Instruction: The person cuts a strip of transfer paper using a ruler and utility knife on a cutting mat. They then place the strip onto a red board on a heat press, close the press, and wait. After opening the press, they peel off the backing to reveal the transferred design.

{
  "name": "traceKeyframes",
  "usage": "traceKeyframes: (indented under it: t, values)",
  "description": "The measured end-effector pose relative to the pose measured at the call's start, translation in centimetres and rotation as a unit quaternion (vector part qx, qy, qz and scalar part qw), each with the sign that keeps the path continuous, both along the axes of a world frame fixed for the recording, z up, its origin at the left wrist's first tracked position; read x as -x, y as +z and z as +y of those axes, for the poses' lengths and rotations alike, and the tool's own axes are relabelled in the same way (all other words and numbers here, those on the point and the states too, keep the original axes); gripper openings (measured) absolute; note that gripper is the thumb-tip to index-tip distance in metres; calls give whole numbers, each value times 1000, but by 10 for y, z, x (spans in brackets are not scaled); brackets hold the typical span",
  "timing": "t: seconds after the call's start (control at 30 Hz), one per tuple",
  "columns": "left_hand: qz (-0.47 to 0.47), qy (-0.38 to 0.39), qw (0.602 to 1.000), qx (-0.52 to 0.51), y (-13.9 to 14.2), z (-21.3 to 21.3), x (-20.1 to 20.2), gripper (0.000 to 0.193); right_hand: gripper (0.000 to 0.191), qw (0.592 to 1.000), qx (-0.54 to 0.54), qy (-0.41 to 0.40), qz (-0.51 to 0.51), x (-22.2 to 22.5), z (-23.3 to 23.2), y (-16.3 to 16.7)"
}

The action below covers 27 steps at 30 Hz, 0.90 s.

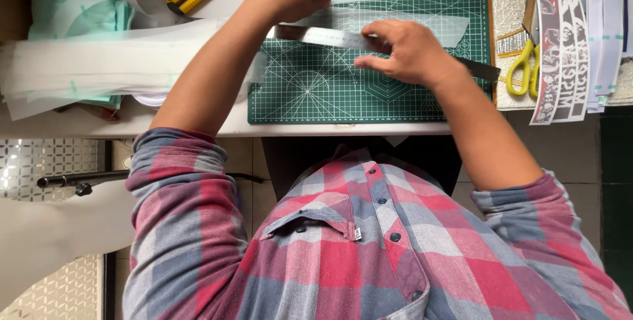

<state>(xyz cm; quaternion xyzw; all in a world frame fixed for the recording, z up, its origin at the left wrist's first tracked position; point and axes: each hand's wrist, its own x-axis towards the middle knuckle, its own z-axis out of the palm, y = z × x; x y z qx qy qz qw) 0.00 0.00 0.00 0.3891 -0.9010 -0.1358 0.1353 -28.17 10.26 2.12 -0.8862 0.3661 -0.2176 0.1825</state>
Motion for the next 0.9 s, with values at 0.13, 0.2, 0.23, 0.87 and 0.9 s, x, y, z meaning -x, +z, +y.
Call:
traceKeyframes:
  t: [0.13, 0.2, 0.23, 0.87, 0.9]
  values:
    - [2, -77, 997, -9, 16, -13, -33, 23, 48, 999, -37, 1, 13, 3, -20, 20]
    - [-24, -18, 994, -105, 25, -17, -61, 40, 44, 999, -29, 3, 19, 2, -31, 28]
    - [38, 89, 974, -203, 26, -14, -76, 39, 45, 1000, -8, 11, 19, 2, -34, 33]
    - [154, 107, 980, -65, -27, 12, -106, 55, 46, 967, -38, -94, 233, 147, -40, 80]
    - [142, 118, 982, -27, -27, 15, -103, 53, 45, 969, -44, -99, 221, 153, -41, 74]
